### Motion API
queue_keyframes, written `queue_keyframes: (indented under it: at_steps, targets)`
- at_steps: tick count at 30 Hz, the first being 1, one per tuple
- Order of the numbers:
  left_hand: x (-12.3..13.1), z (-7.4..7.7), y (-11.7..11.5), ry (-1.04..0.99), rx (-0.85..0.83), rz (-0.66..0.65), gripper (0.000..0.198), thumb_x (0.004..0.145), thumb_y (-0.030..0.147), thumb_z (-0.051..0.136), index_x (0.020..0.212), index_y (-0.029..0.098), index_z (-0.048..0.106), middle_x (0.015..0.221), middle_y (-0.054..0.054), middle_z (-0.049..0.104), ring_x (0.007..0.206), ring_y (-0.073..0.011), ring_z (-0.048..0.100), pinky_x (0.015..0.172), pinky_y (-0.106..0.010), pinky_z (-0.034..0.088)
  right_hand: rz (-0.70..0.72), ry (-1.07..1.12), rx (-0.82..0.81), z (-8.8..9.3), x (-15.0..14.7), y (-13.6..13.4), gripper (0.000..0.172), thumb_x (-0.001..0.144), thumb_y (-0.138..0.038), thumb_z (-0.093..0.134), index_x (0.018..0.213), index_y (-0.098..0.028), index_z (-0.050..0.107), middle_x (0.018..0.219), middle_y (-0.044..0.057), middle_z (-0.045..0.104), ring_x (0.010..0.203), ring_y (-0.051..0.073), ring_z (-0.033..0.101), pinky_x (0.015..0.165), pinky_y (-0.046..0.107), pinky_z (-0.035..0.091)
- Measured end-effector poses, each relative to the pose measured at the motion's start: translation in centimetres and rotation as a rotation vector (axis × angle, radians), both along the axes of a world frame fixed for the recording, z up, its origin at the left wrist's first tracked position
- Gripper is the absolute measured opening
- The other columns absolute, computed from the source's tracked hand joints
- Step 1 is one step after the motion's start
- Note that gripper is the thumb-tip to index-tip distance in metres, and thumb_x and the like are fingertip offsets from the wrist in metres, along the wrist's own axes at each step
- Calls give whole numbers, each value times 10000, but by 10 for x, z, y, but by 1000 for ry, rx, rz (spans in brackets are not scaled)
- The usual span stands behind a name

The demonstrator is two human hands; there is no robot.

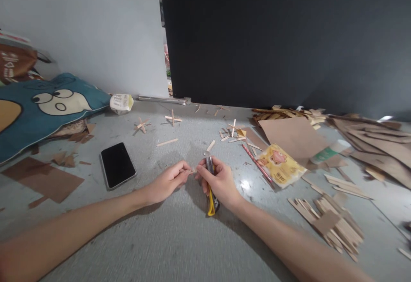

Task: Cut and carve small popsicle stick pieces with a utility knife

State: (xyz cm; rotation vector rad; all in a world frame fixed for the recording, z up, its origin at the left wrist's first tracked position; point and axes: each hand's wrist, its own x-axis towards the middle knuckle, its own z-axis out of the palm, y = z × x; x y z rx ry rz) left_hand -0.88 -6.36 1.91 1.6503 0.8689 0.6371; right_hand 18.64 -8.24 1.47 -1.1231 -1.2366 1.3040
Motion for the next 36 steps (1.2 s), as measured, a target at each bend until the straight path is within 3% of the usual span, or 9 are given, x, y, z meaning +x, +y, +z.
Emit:
queue_keyframes:
  at_steps: [4, 9, 14, 18, 21, 25, 36]
  targets:
    - [2, -1, 0, -13, 21, -20, 240, 1032, 432, 448, 921, 221, 479, 682, 46, 505, 566, -106, 429, 561, -253, 345, 5, 19, -10, -2, 1, 3, 448, 840, -609, 755, 922, -208, 574, 593, -54, 650, 334, 75, 475, 344, 195, 383]
    - [2, -12, 5, -61, 56, 127, 269, 1057, 509, 409, 1017, 243, 409, 735, 34, 615, 508, -113, 521, 515, -262, 398, 63, 48, 3, 0, 0, -1, 452, 924, -669, 592, 997, -227, 529, 549, -101, 555, 332, 89, 469, 325, 189, 361]
    - [2, -17, 8, -45, 154, 164, 238, 1069, 478, 405, 1059, 240, 391, 650, 55, 600, 545, -141, 567, 579, -285, 433, 157, -196, 66, 4, -3, -9, 351, 964, -556, 557, 859, -221, 550, 639, -39, 623, 403, 101, 562, 378, 205, 436]
    - [3, -14, 6, -43, 154, 142, 242, 1063, 472, 418, 1104, 233, 426, 757, 24, 656, 552, -134, 585, 571, -284, 440, 93, -419, 210, 11, -5, -15, 327, 1002, -416, 489, 737, -228, 521, 607, -29, 597, 397, 86, 533, 401, 199, 399]
    - [3, -12, 5, -22, 178, 143, 256, 1068, 471, 420, 1010, 226, 471, 704, 26, 637, 555, -130, 566, 573, -277, 429, 80, -536, 289, 16, -7, -19, 328, 1010, -359, 462, 707, -235, 490, 548, -37, 550, 406, 88, 505, 422, 199, 375]
    - [4, -9, 2, -12, 184, 161, 301, 1075, 465, 409, 906, 226, 477, 619, 35, 591, 529, -129, 534, 555, -272, 403, 82, -589, 311, 18, -9, -20, 322, 1018, -352, 436, 726, -234, 501, 528, -41, 536, 411, 89, 476, 436, 201, 355]
    - [4, -12, 2, 13, 217, 144, 234, 1067, 412, 428, 929, 229, 477, 739, 18, 647, 567, -122, 570, 591, -271, 424, 12, -688, 357, 16, -11, -21, 317, 998, -318, 441, 699, -229, 494, 474, -54, 494, 390, 87, 445, 451, 212, 337]
